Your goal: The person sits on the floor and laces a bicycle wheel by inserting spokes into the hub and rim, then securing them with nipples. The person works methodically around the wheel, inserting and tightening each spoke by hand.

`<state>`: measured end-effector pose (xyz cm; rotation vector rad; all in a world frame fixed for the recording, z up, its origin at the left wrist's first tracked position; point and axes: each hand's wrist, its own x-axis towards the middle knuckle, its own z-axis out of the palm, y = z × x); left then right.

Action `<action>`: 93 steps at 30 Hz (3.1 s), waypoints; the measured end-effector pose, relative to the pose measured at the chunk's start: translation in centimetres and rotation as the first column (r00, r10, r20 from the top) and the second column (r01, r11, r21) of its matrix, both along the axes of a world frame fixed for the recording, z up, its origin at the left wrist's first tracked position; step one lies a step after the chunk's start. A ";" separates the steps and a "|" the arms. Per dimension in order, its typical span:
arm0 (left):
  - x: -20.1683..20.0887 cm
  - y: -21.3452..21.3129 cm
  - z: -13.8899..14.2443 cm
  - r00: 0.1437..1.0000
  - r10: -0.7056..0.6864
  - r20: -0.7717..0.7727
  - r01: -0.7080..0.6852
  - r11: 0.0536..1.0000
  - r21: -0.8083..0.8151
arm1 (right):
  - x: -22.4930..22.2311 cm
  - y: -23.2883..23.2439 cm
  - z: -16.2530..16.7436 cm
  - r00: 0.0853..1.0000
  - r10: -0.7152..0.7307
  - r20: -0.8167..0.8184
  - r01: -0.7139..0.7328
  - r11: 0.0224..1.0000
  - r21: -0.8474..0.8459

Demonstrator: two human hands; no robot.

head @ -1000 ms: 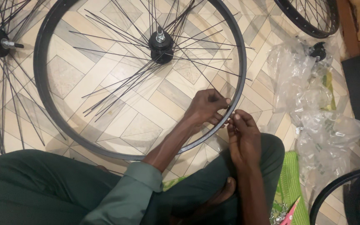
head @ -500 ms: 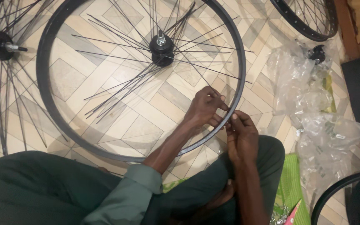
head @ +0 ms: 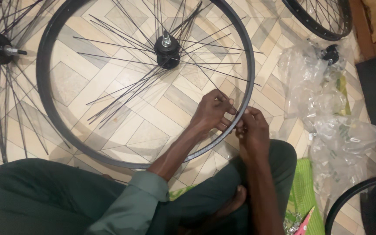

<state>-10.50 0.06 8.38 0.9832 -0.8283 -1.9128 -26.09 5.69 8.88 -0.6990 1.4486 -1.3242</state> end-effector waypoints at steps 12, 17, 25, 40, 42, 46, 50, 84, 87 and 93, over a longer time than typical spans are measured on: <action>-0.3 0.4 0.5 1.000 0.004 0.012 -0.004 1.000 0.011 | 0.7 0.6 0.1 0.995 -0.096 -0.013 0.095 0.995 -0.019; 0.0 0.6 1.2 0.999 -0.008 0.048 0.007 1.000 0.026 | 1.1 1.0 0.2 0.987 -0.108 -0.118 0.105 0.994 -0.030; -0.2 0.8 1.2 1.000 0.002 0.026 -0.003 1.000 0.027 | 0.8 0.6 -0.1 0.985 -0.112 -0.128 0.114 0.993 0.004; 0.2 1.6 0.7 0.999 0.001 0.051 0.001 0.999 -0.036 | 2.4 2.8 0.9 0.977 0.030 -0.211 -0.027 0.999 0.019; 0.2 1.9 0.2 0.995 0.057 0.088 -0.052 0.997 -0.049 | 3.1 3.2 1.3 0.961 0.101 -0.259 -0.086 0.994 0.070; 0.2 2.4 -0.4 0.685 0.403 0.607 -0.025 0.846 -0.533 | 3.9 2.9 2.5 0.940 0.143 -0.311 -0.114 0.987 0.111; 2.3 2.1 -1.0 0.393 0.564 0.726 -0.037 0.799 -0.601 | 4.0 3.1 3.5 0.959 0.134 -0.249 -0.124 0.991 0.054; 12.0 0.9 -6.4 0.092 0.562 0.822 0.010 0.825 -0.565 | 5.9 4.2 5.8 0.951 0.146 -0.272 -0.140 0.989 0.042; 10.7 1.4 -5.3 0.252 0.546 0.799 -0.063 0.833 -0.549 | 5.1 4.1 5.8 0.953 0.156 -0.260 -0.153 0.988 0.032; 11.6 1.2 -4.1 0.158 0.516 0.842 -0.061 0.856 -0.514 | 4.3 3.9 5.9 0.956 0.159 -0.246 -0.163 0.987 0.006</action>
